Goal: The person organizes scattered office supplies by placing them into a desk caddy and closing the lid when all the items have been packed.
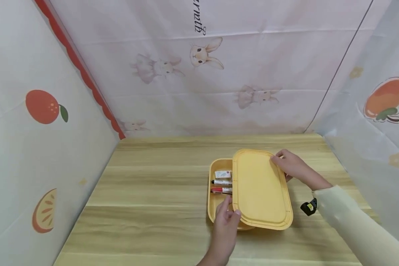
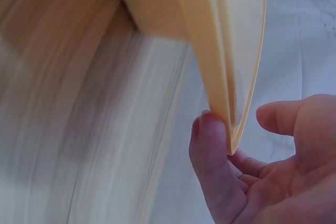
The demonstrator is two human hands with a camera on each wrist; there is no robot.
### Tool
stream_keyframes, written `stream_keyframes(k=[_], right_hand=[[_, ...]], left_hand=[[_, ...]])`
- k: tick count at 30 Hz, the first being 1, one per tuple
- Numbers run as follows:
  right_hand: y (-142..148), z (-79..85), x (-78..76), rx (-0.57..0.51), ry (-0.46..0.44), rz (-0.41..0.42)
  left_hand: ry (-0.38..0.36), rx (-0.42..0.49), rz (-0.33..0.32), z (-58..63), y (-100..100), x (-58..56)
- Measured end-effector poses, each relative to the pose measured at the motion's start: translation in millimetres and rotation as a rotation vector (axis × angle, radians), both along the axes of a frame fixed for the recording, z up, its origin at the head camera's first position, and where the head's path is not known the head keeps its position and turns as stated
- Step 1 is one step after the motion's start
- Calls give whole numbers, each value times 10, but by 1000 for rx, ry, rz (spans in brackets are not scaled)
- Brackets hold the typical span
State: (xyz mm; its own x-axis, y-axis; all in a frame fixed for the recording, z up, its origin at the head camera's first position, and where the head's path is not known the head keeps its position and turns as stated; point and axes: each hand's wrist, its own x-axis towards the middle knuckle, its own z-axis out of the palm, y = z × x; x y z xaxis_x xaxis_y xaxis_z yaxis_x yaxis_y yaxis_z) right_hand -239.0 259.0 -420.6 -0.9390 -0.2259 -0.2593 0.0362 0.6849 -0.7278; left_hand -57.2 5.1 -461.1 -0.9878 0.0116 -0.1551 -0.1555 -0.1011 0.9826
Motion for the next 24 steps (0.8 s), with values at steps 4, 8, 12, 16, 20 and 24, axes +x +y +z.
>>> stream_keyframes(k=[4, 8, 12, 16, 20, 24], right_hand=[[-150, -9, -10, -21, 6, 5], [-288, -20, -31, -53, 27, 11], [-377, -56, -71, -93, 48, 22], [-431, -114, -107, -102, 75, 29], [-463, -186, -115, -107, 72, 26], [-508, -232, -100, -117, 72, 18]], left_hand=[[-8, -23, 28, -69, -122, 7], [-10, -55, 63, -122, -230, 36], [-21, -74, 90, -162, -332, 60], [-14, -76, 110, -194, -400, 80], [-2, -72, 124, -213, -454, 93], [0, -59, 134, -218, -511, 100]])
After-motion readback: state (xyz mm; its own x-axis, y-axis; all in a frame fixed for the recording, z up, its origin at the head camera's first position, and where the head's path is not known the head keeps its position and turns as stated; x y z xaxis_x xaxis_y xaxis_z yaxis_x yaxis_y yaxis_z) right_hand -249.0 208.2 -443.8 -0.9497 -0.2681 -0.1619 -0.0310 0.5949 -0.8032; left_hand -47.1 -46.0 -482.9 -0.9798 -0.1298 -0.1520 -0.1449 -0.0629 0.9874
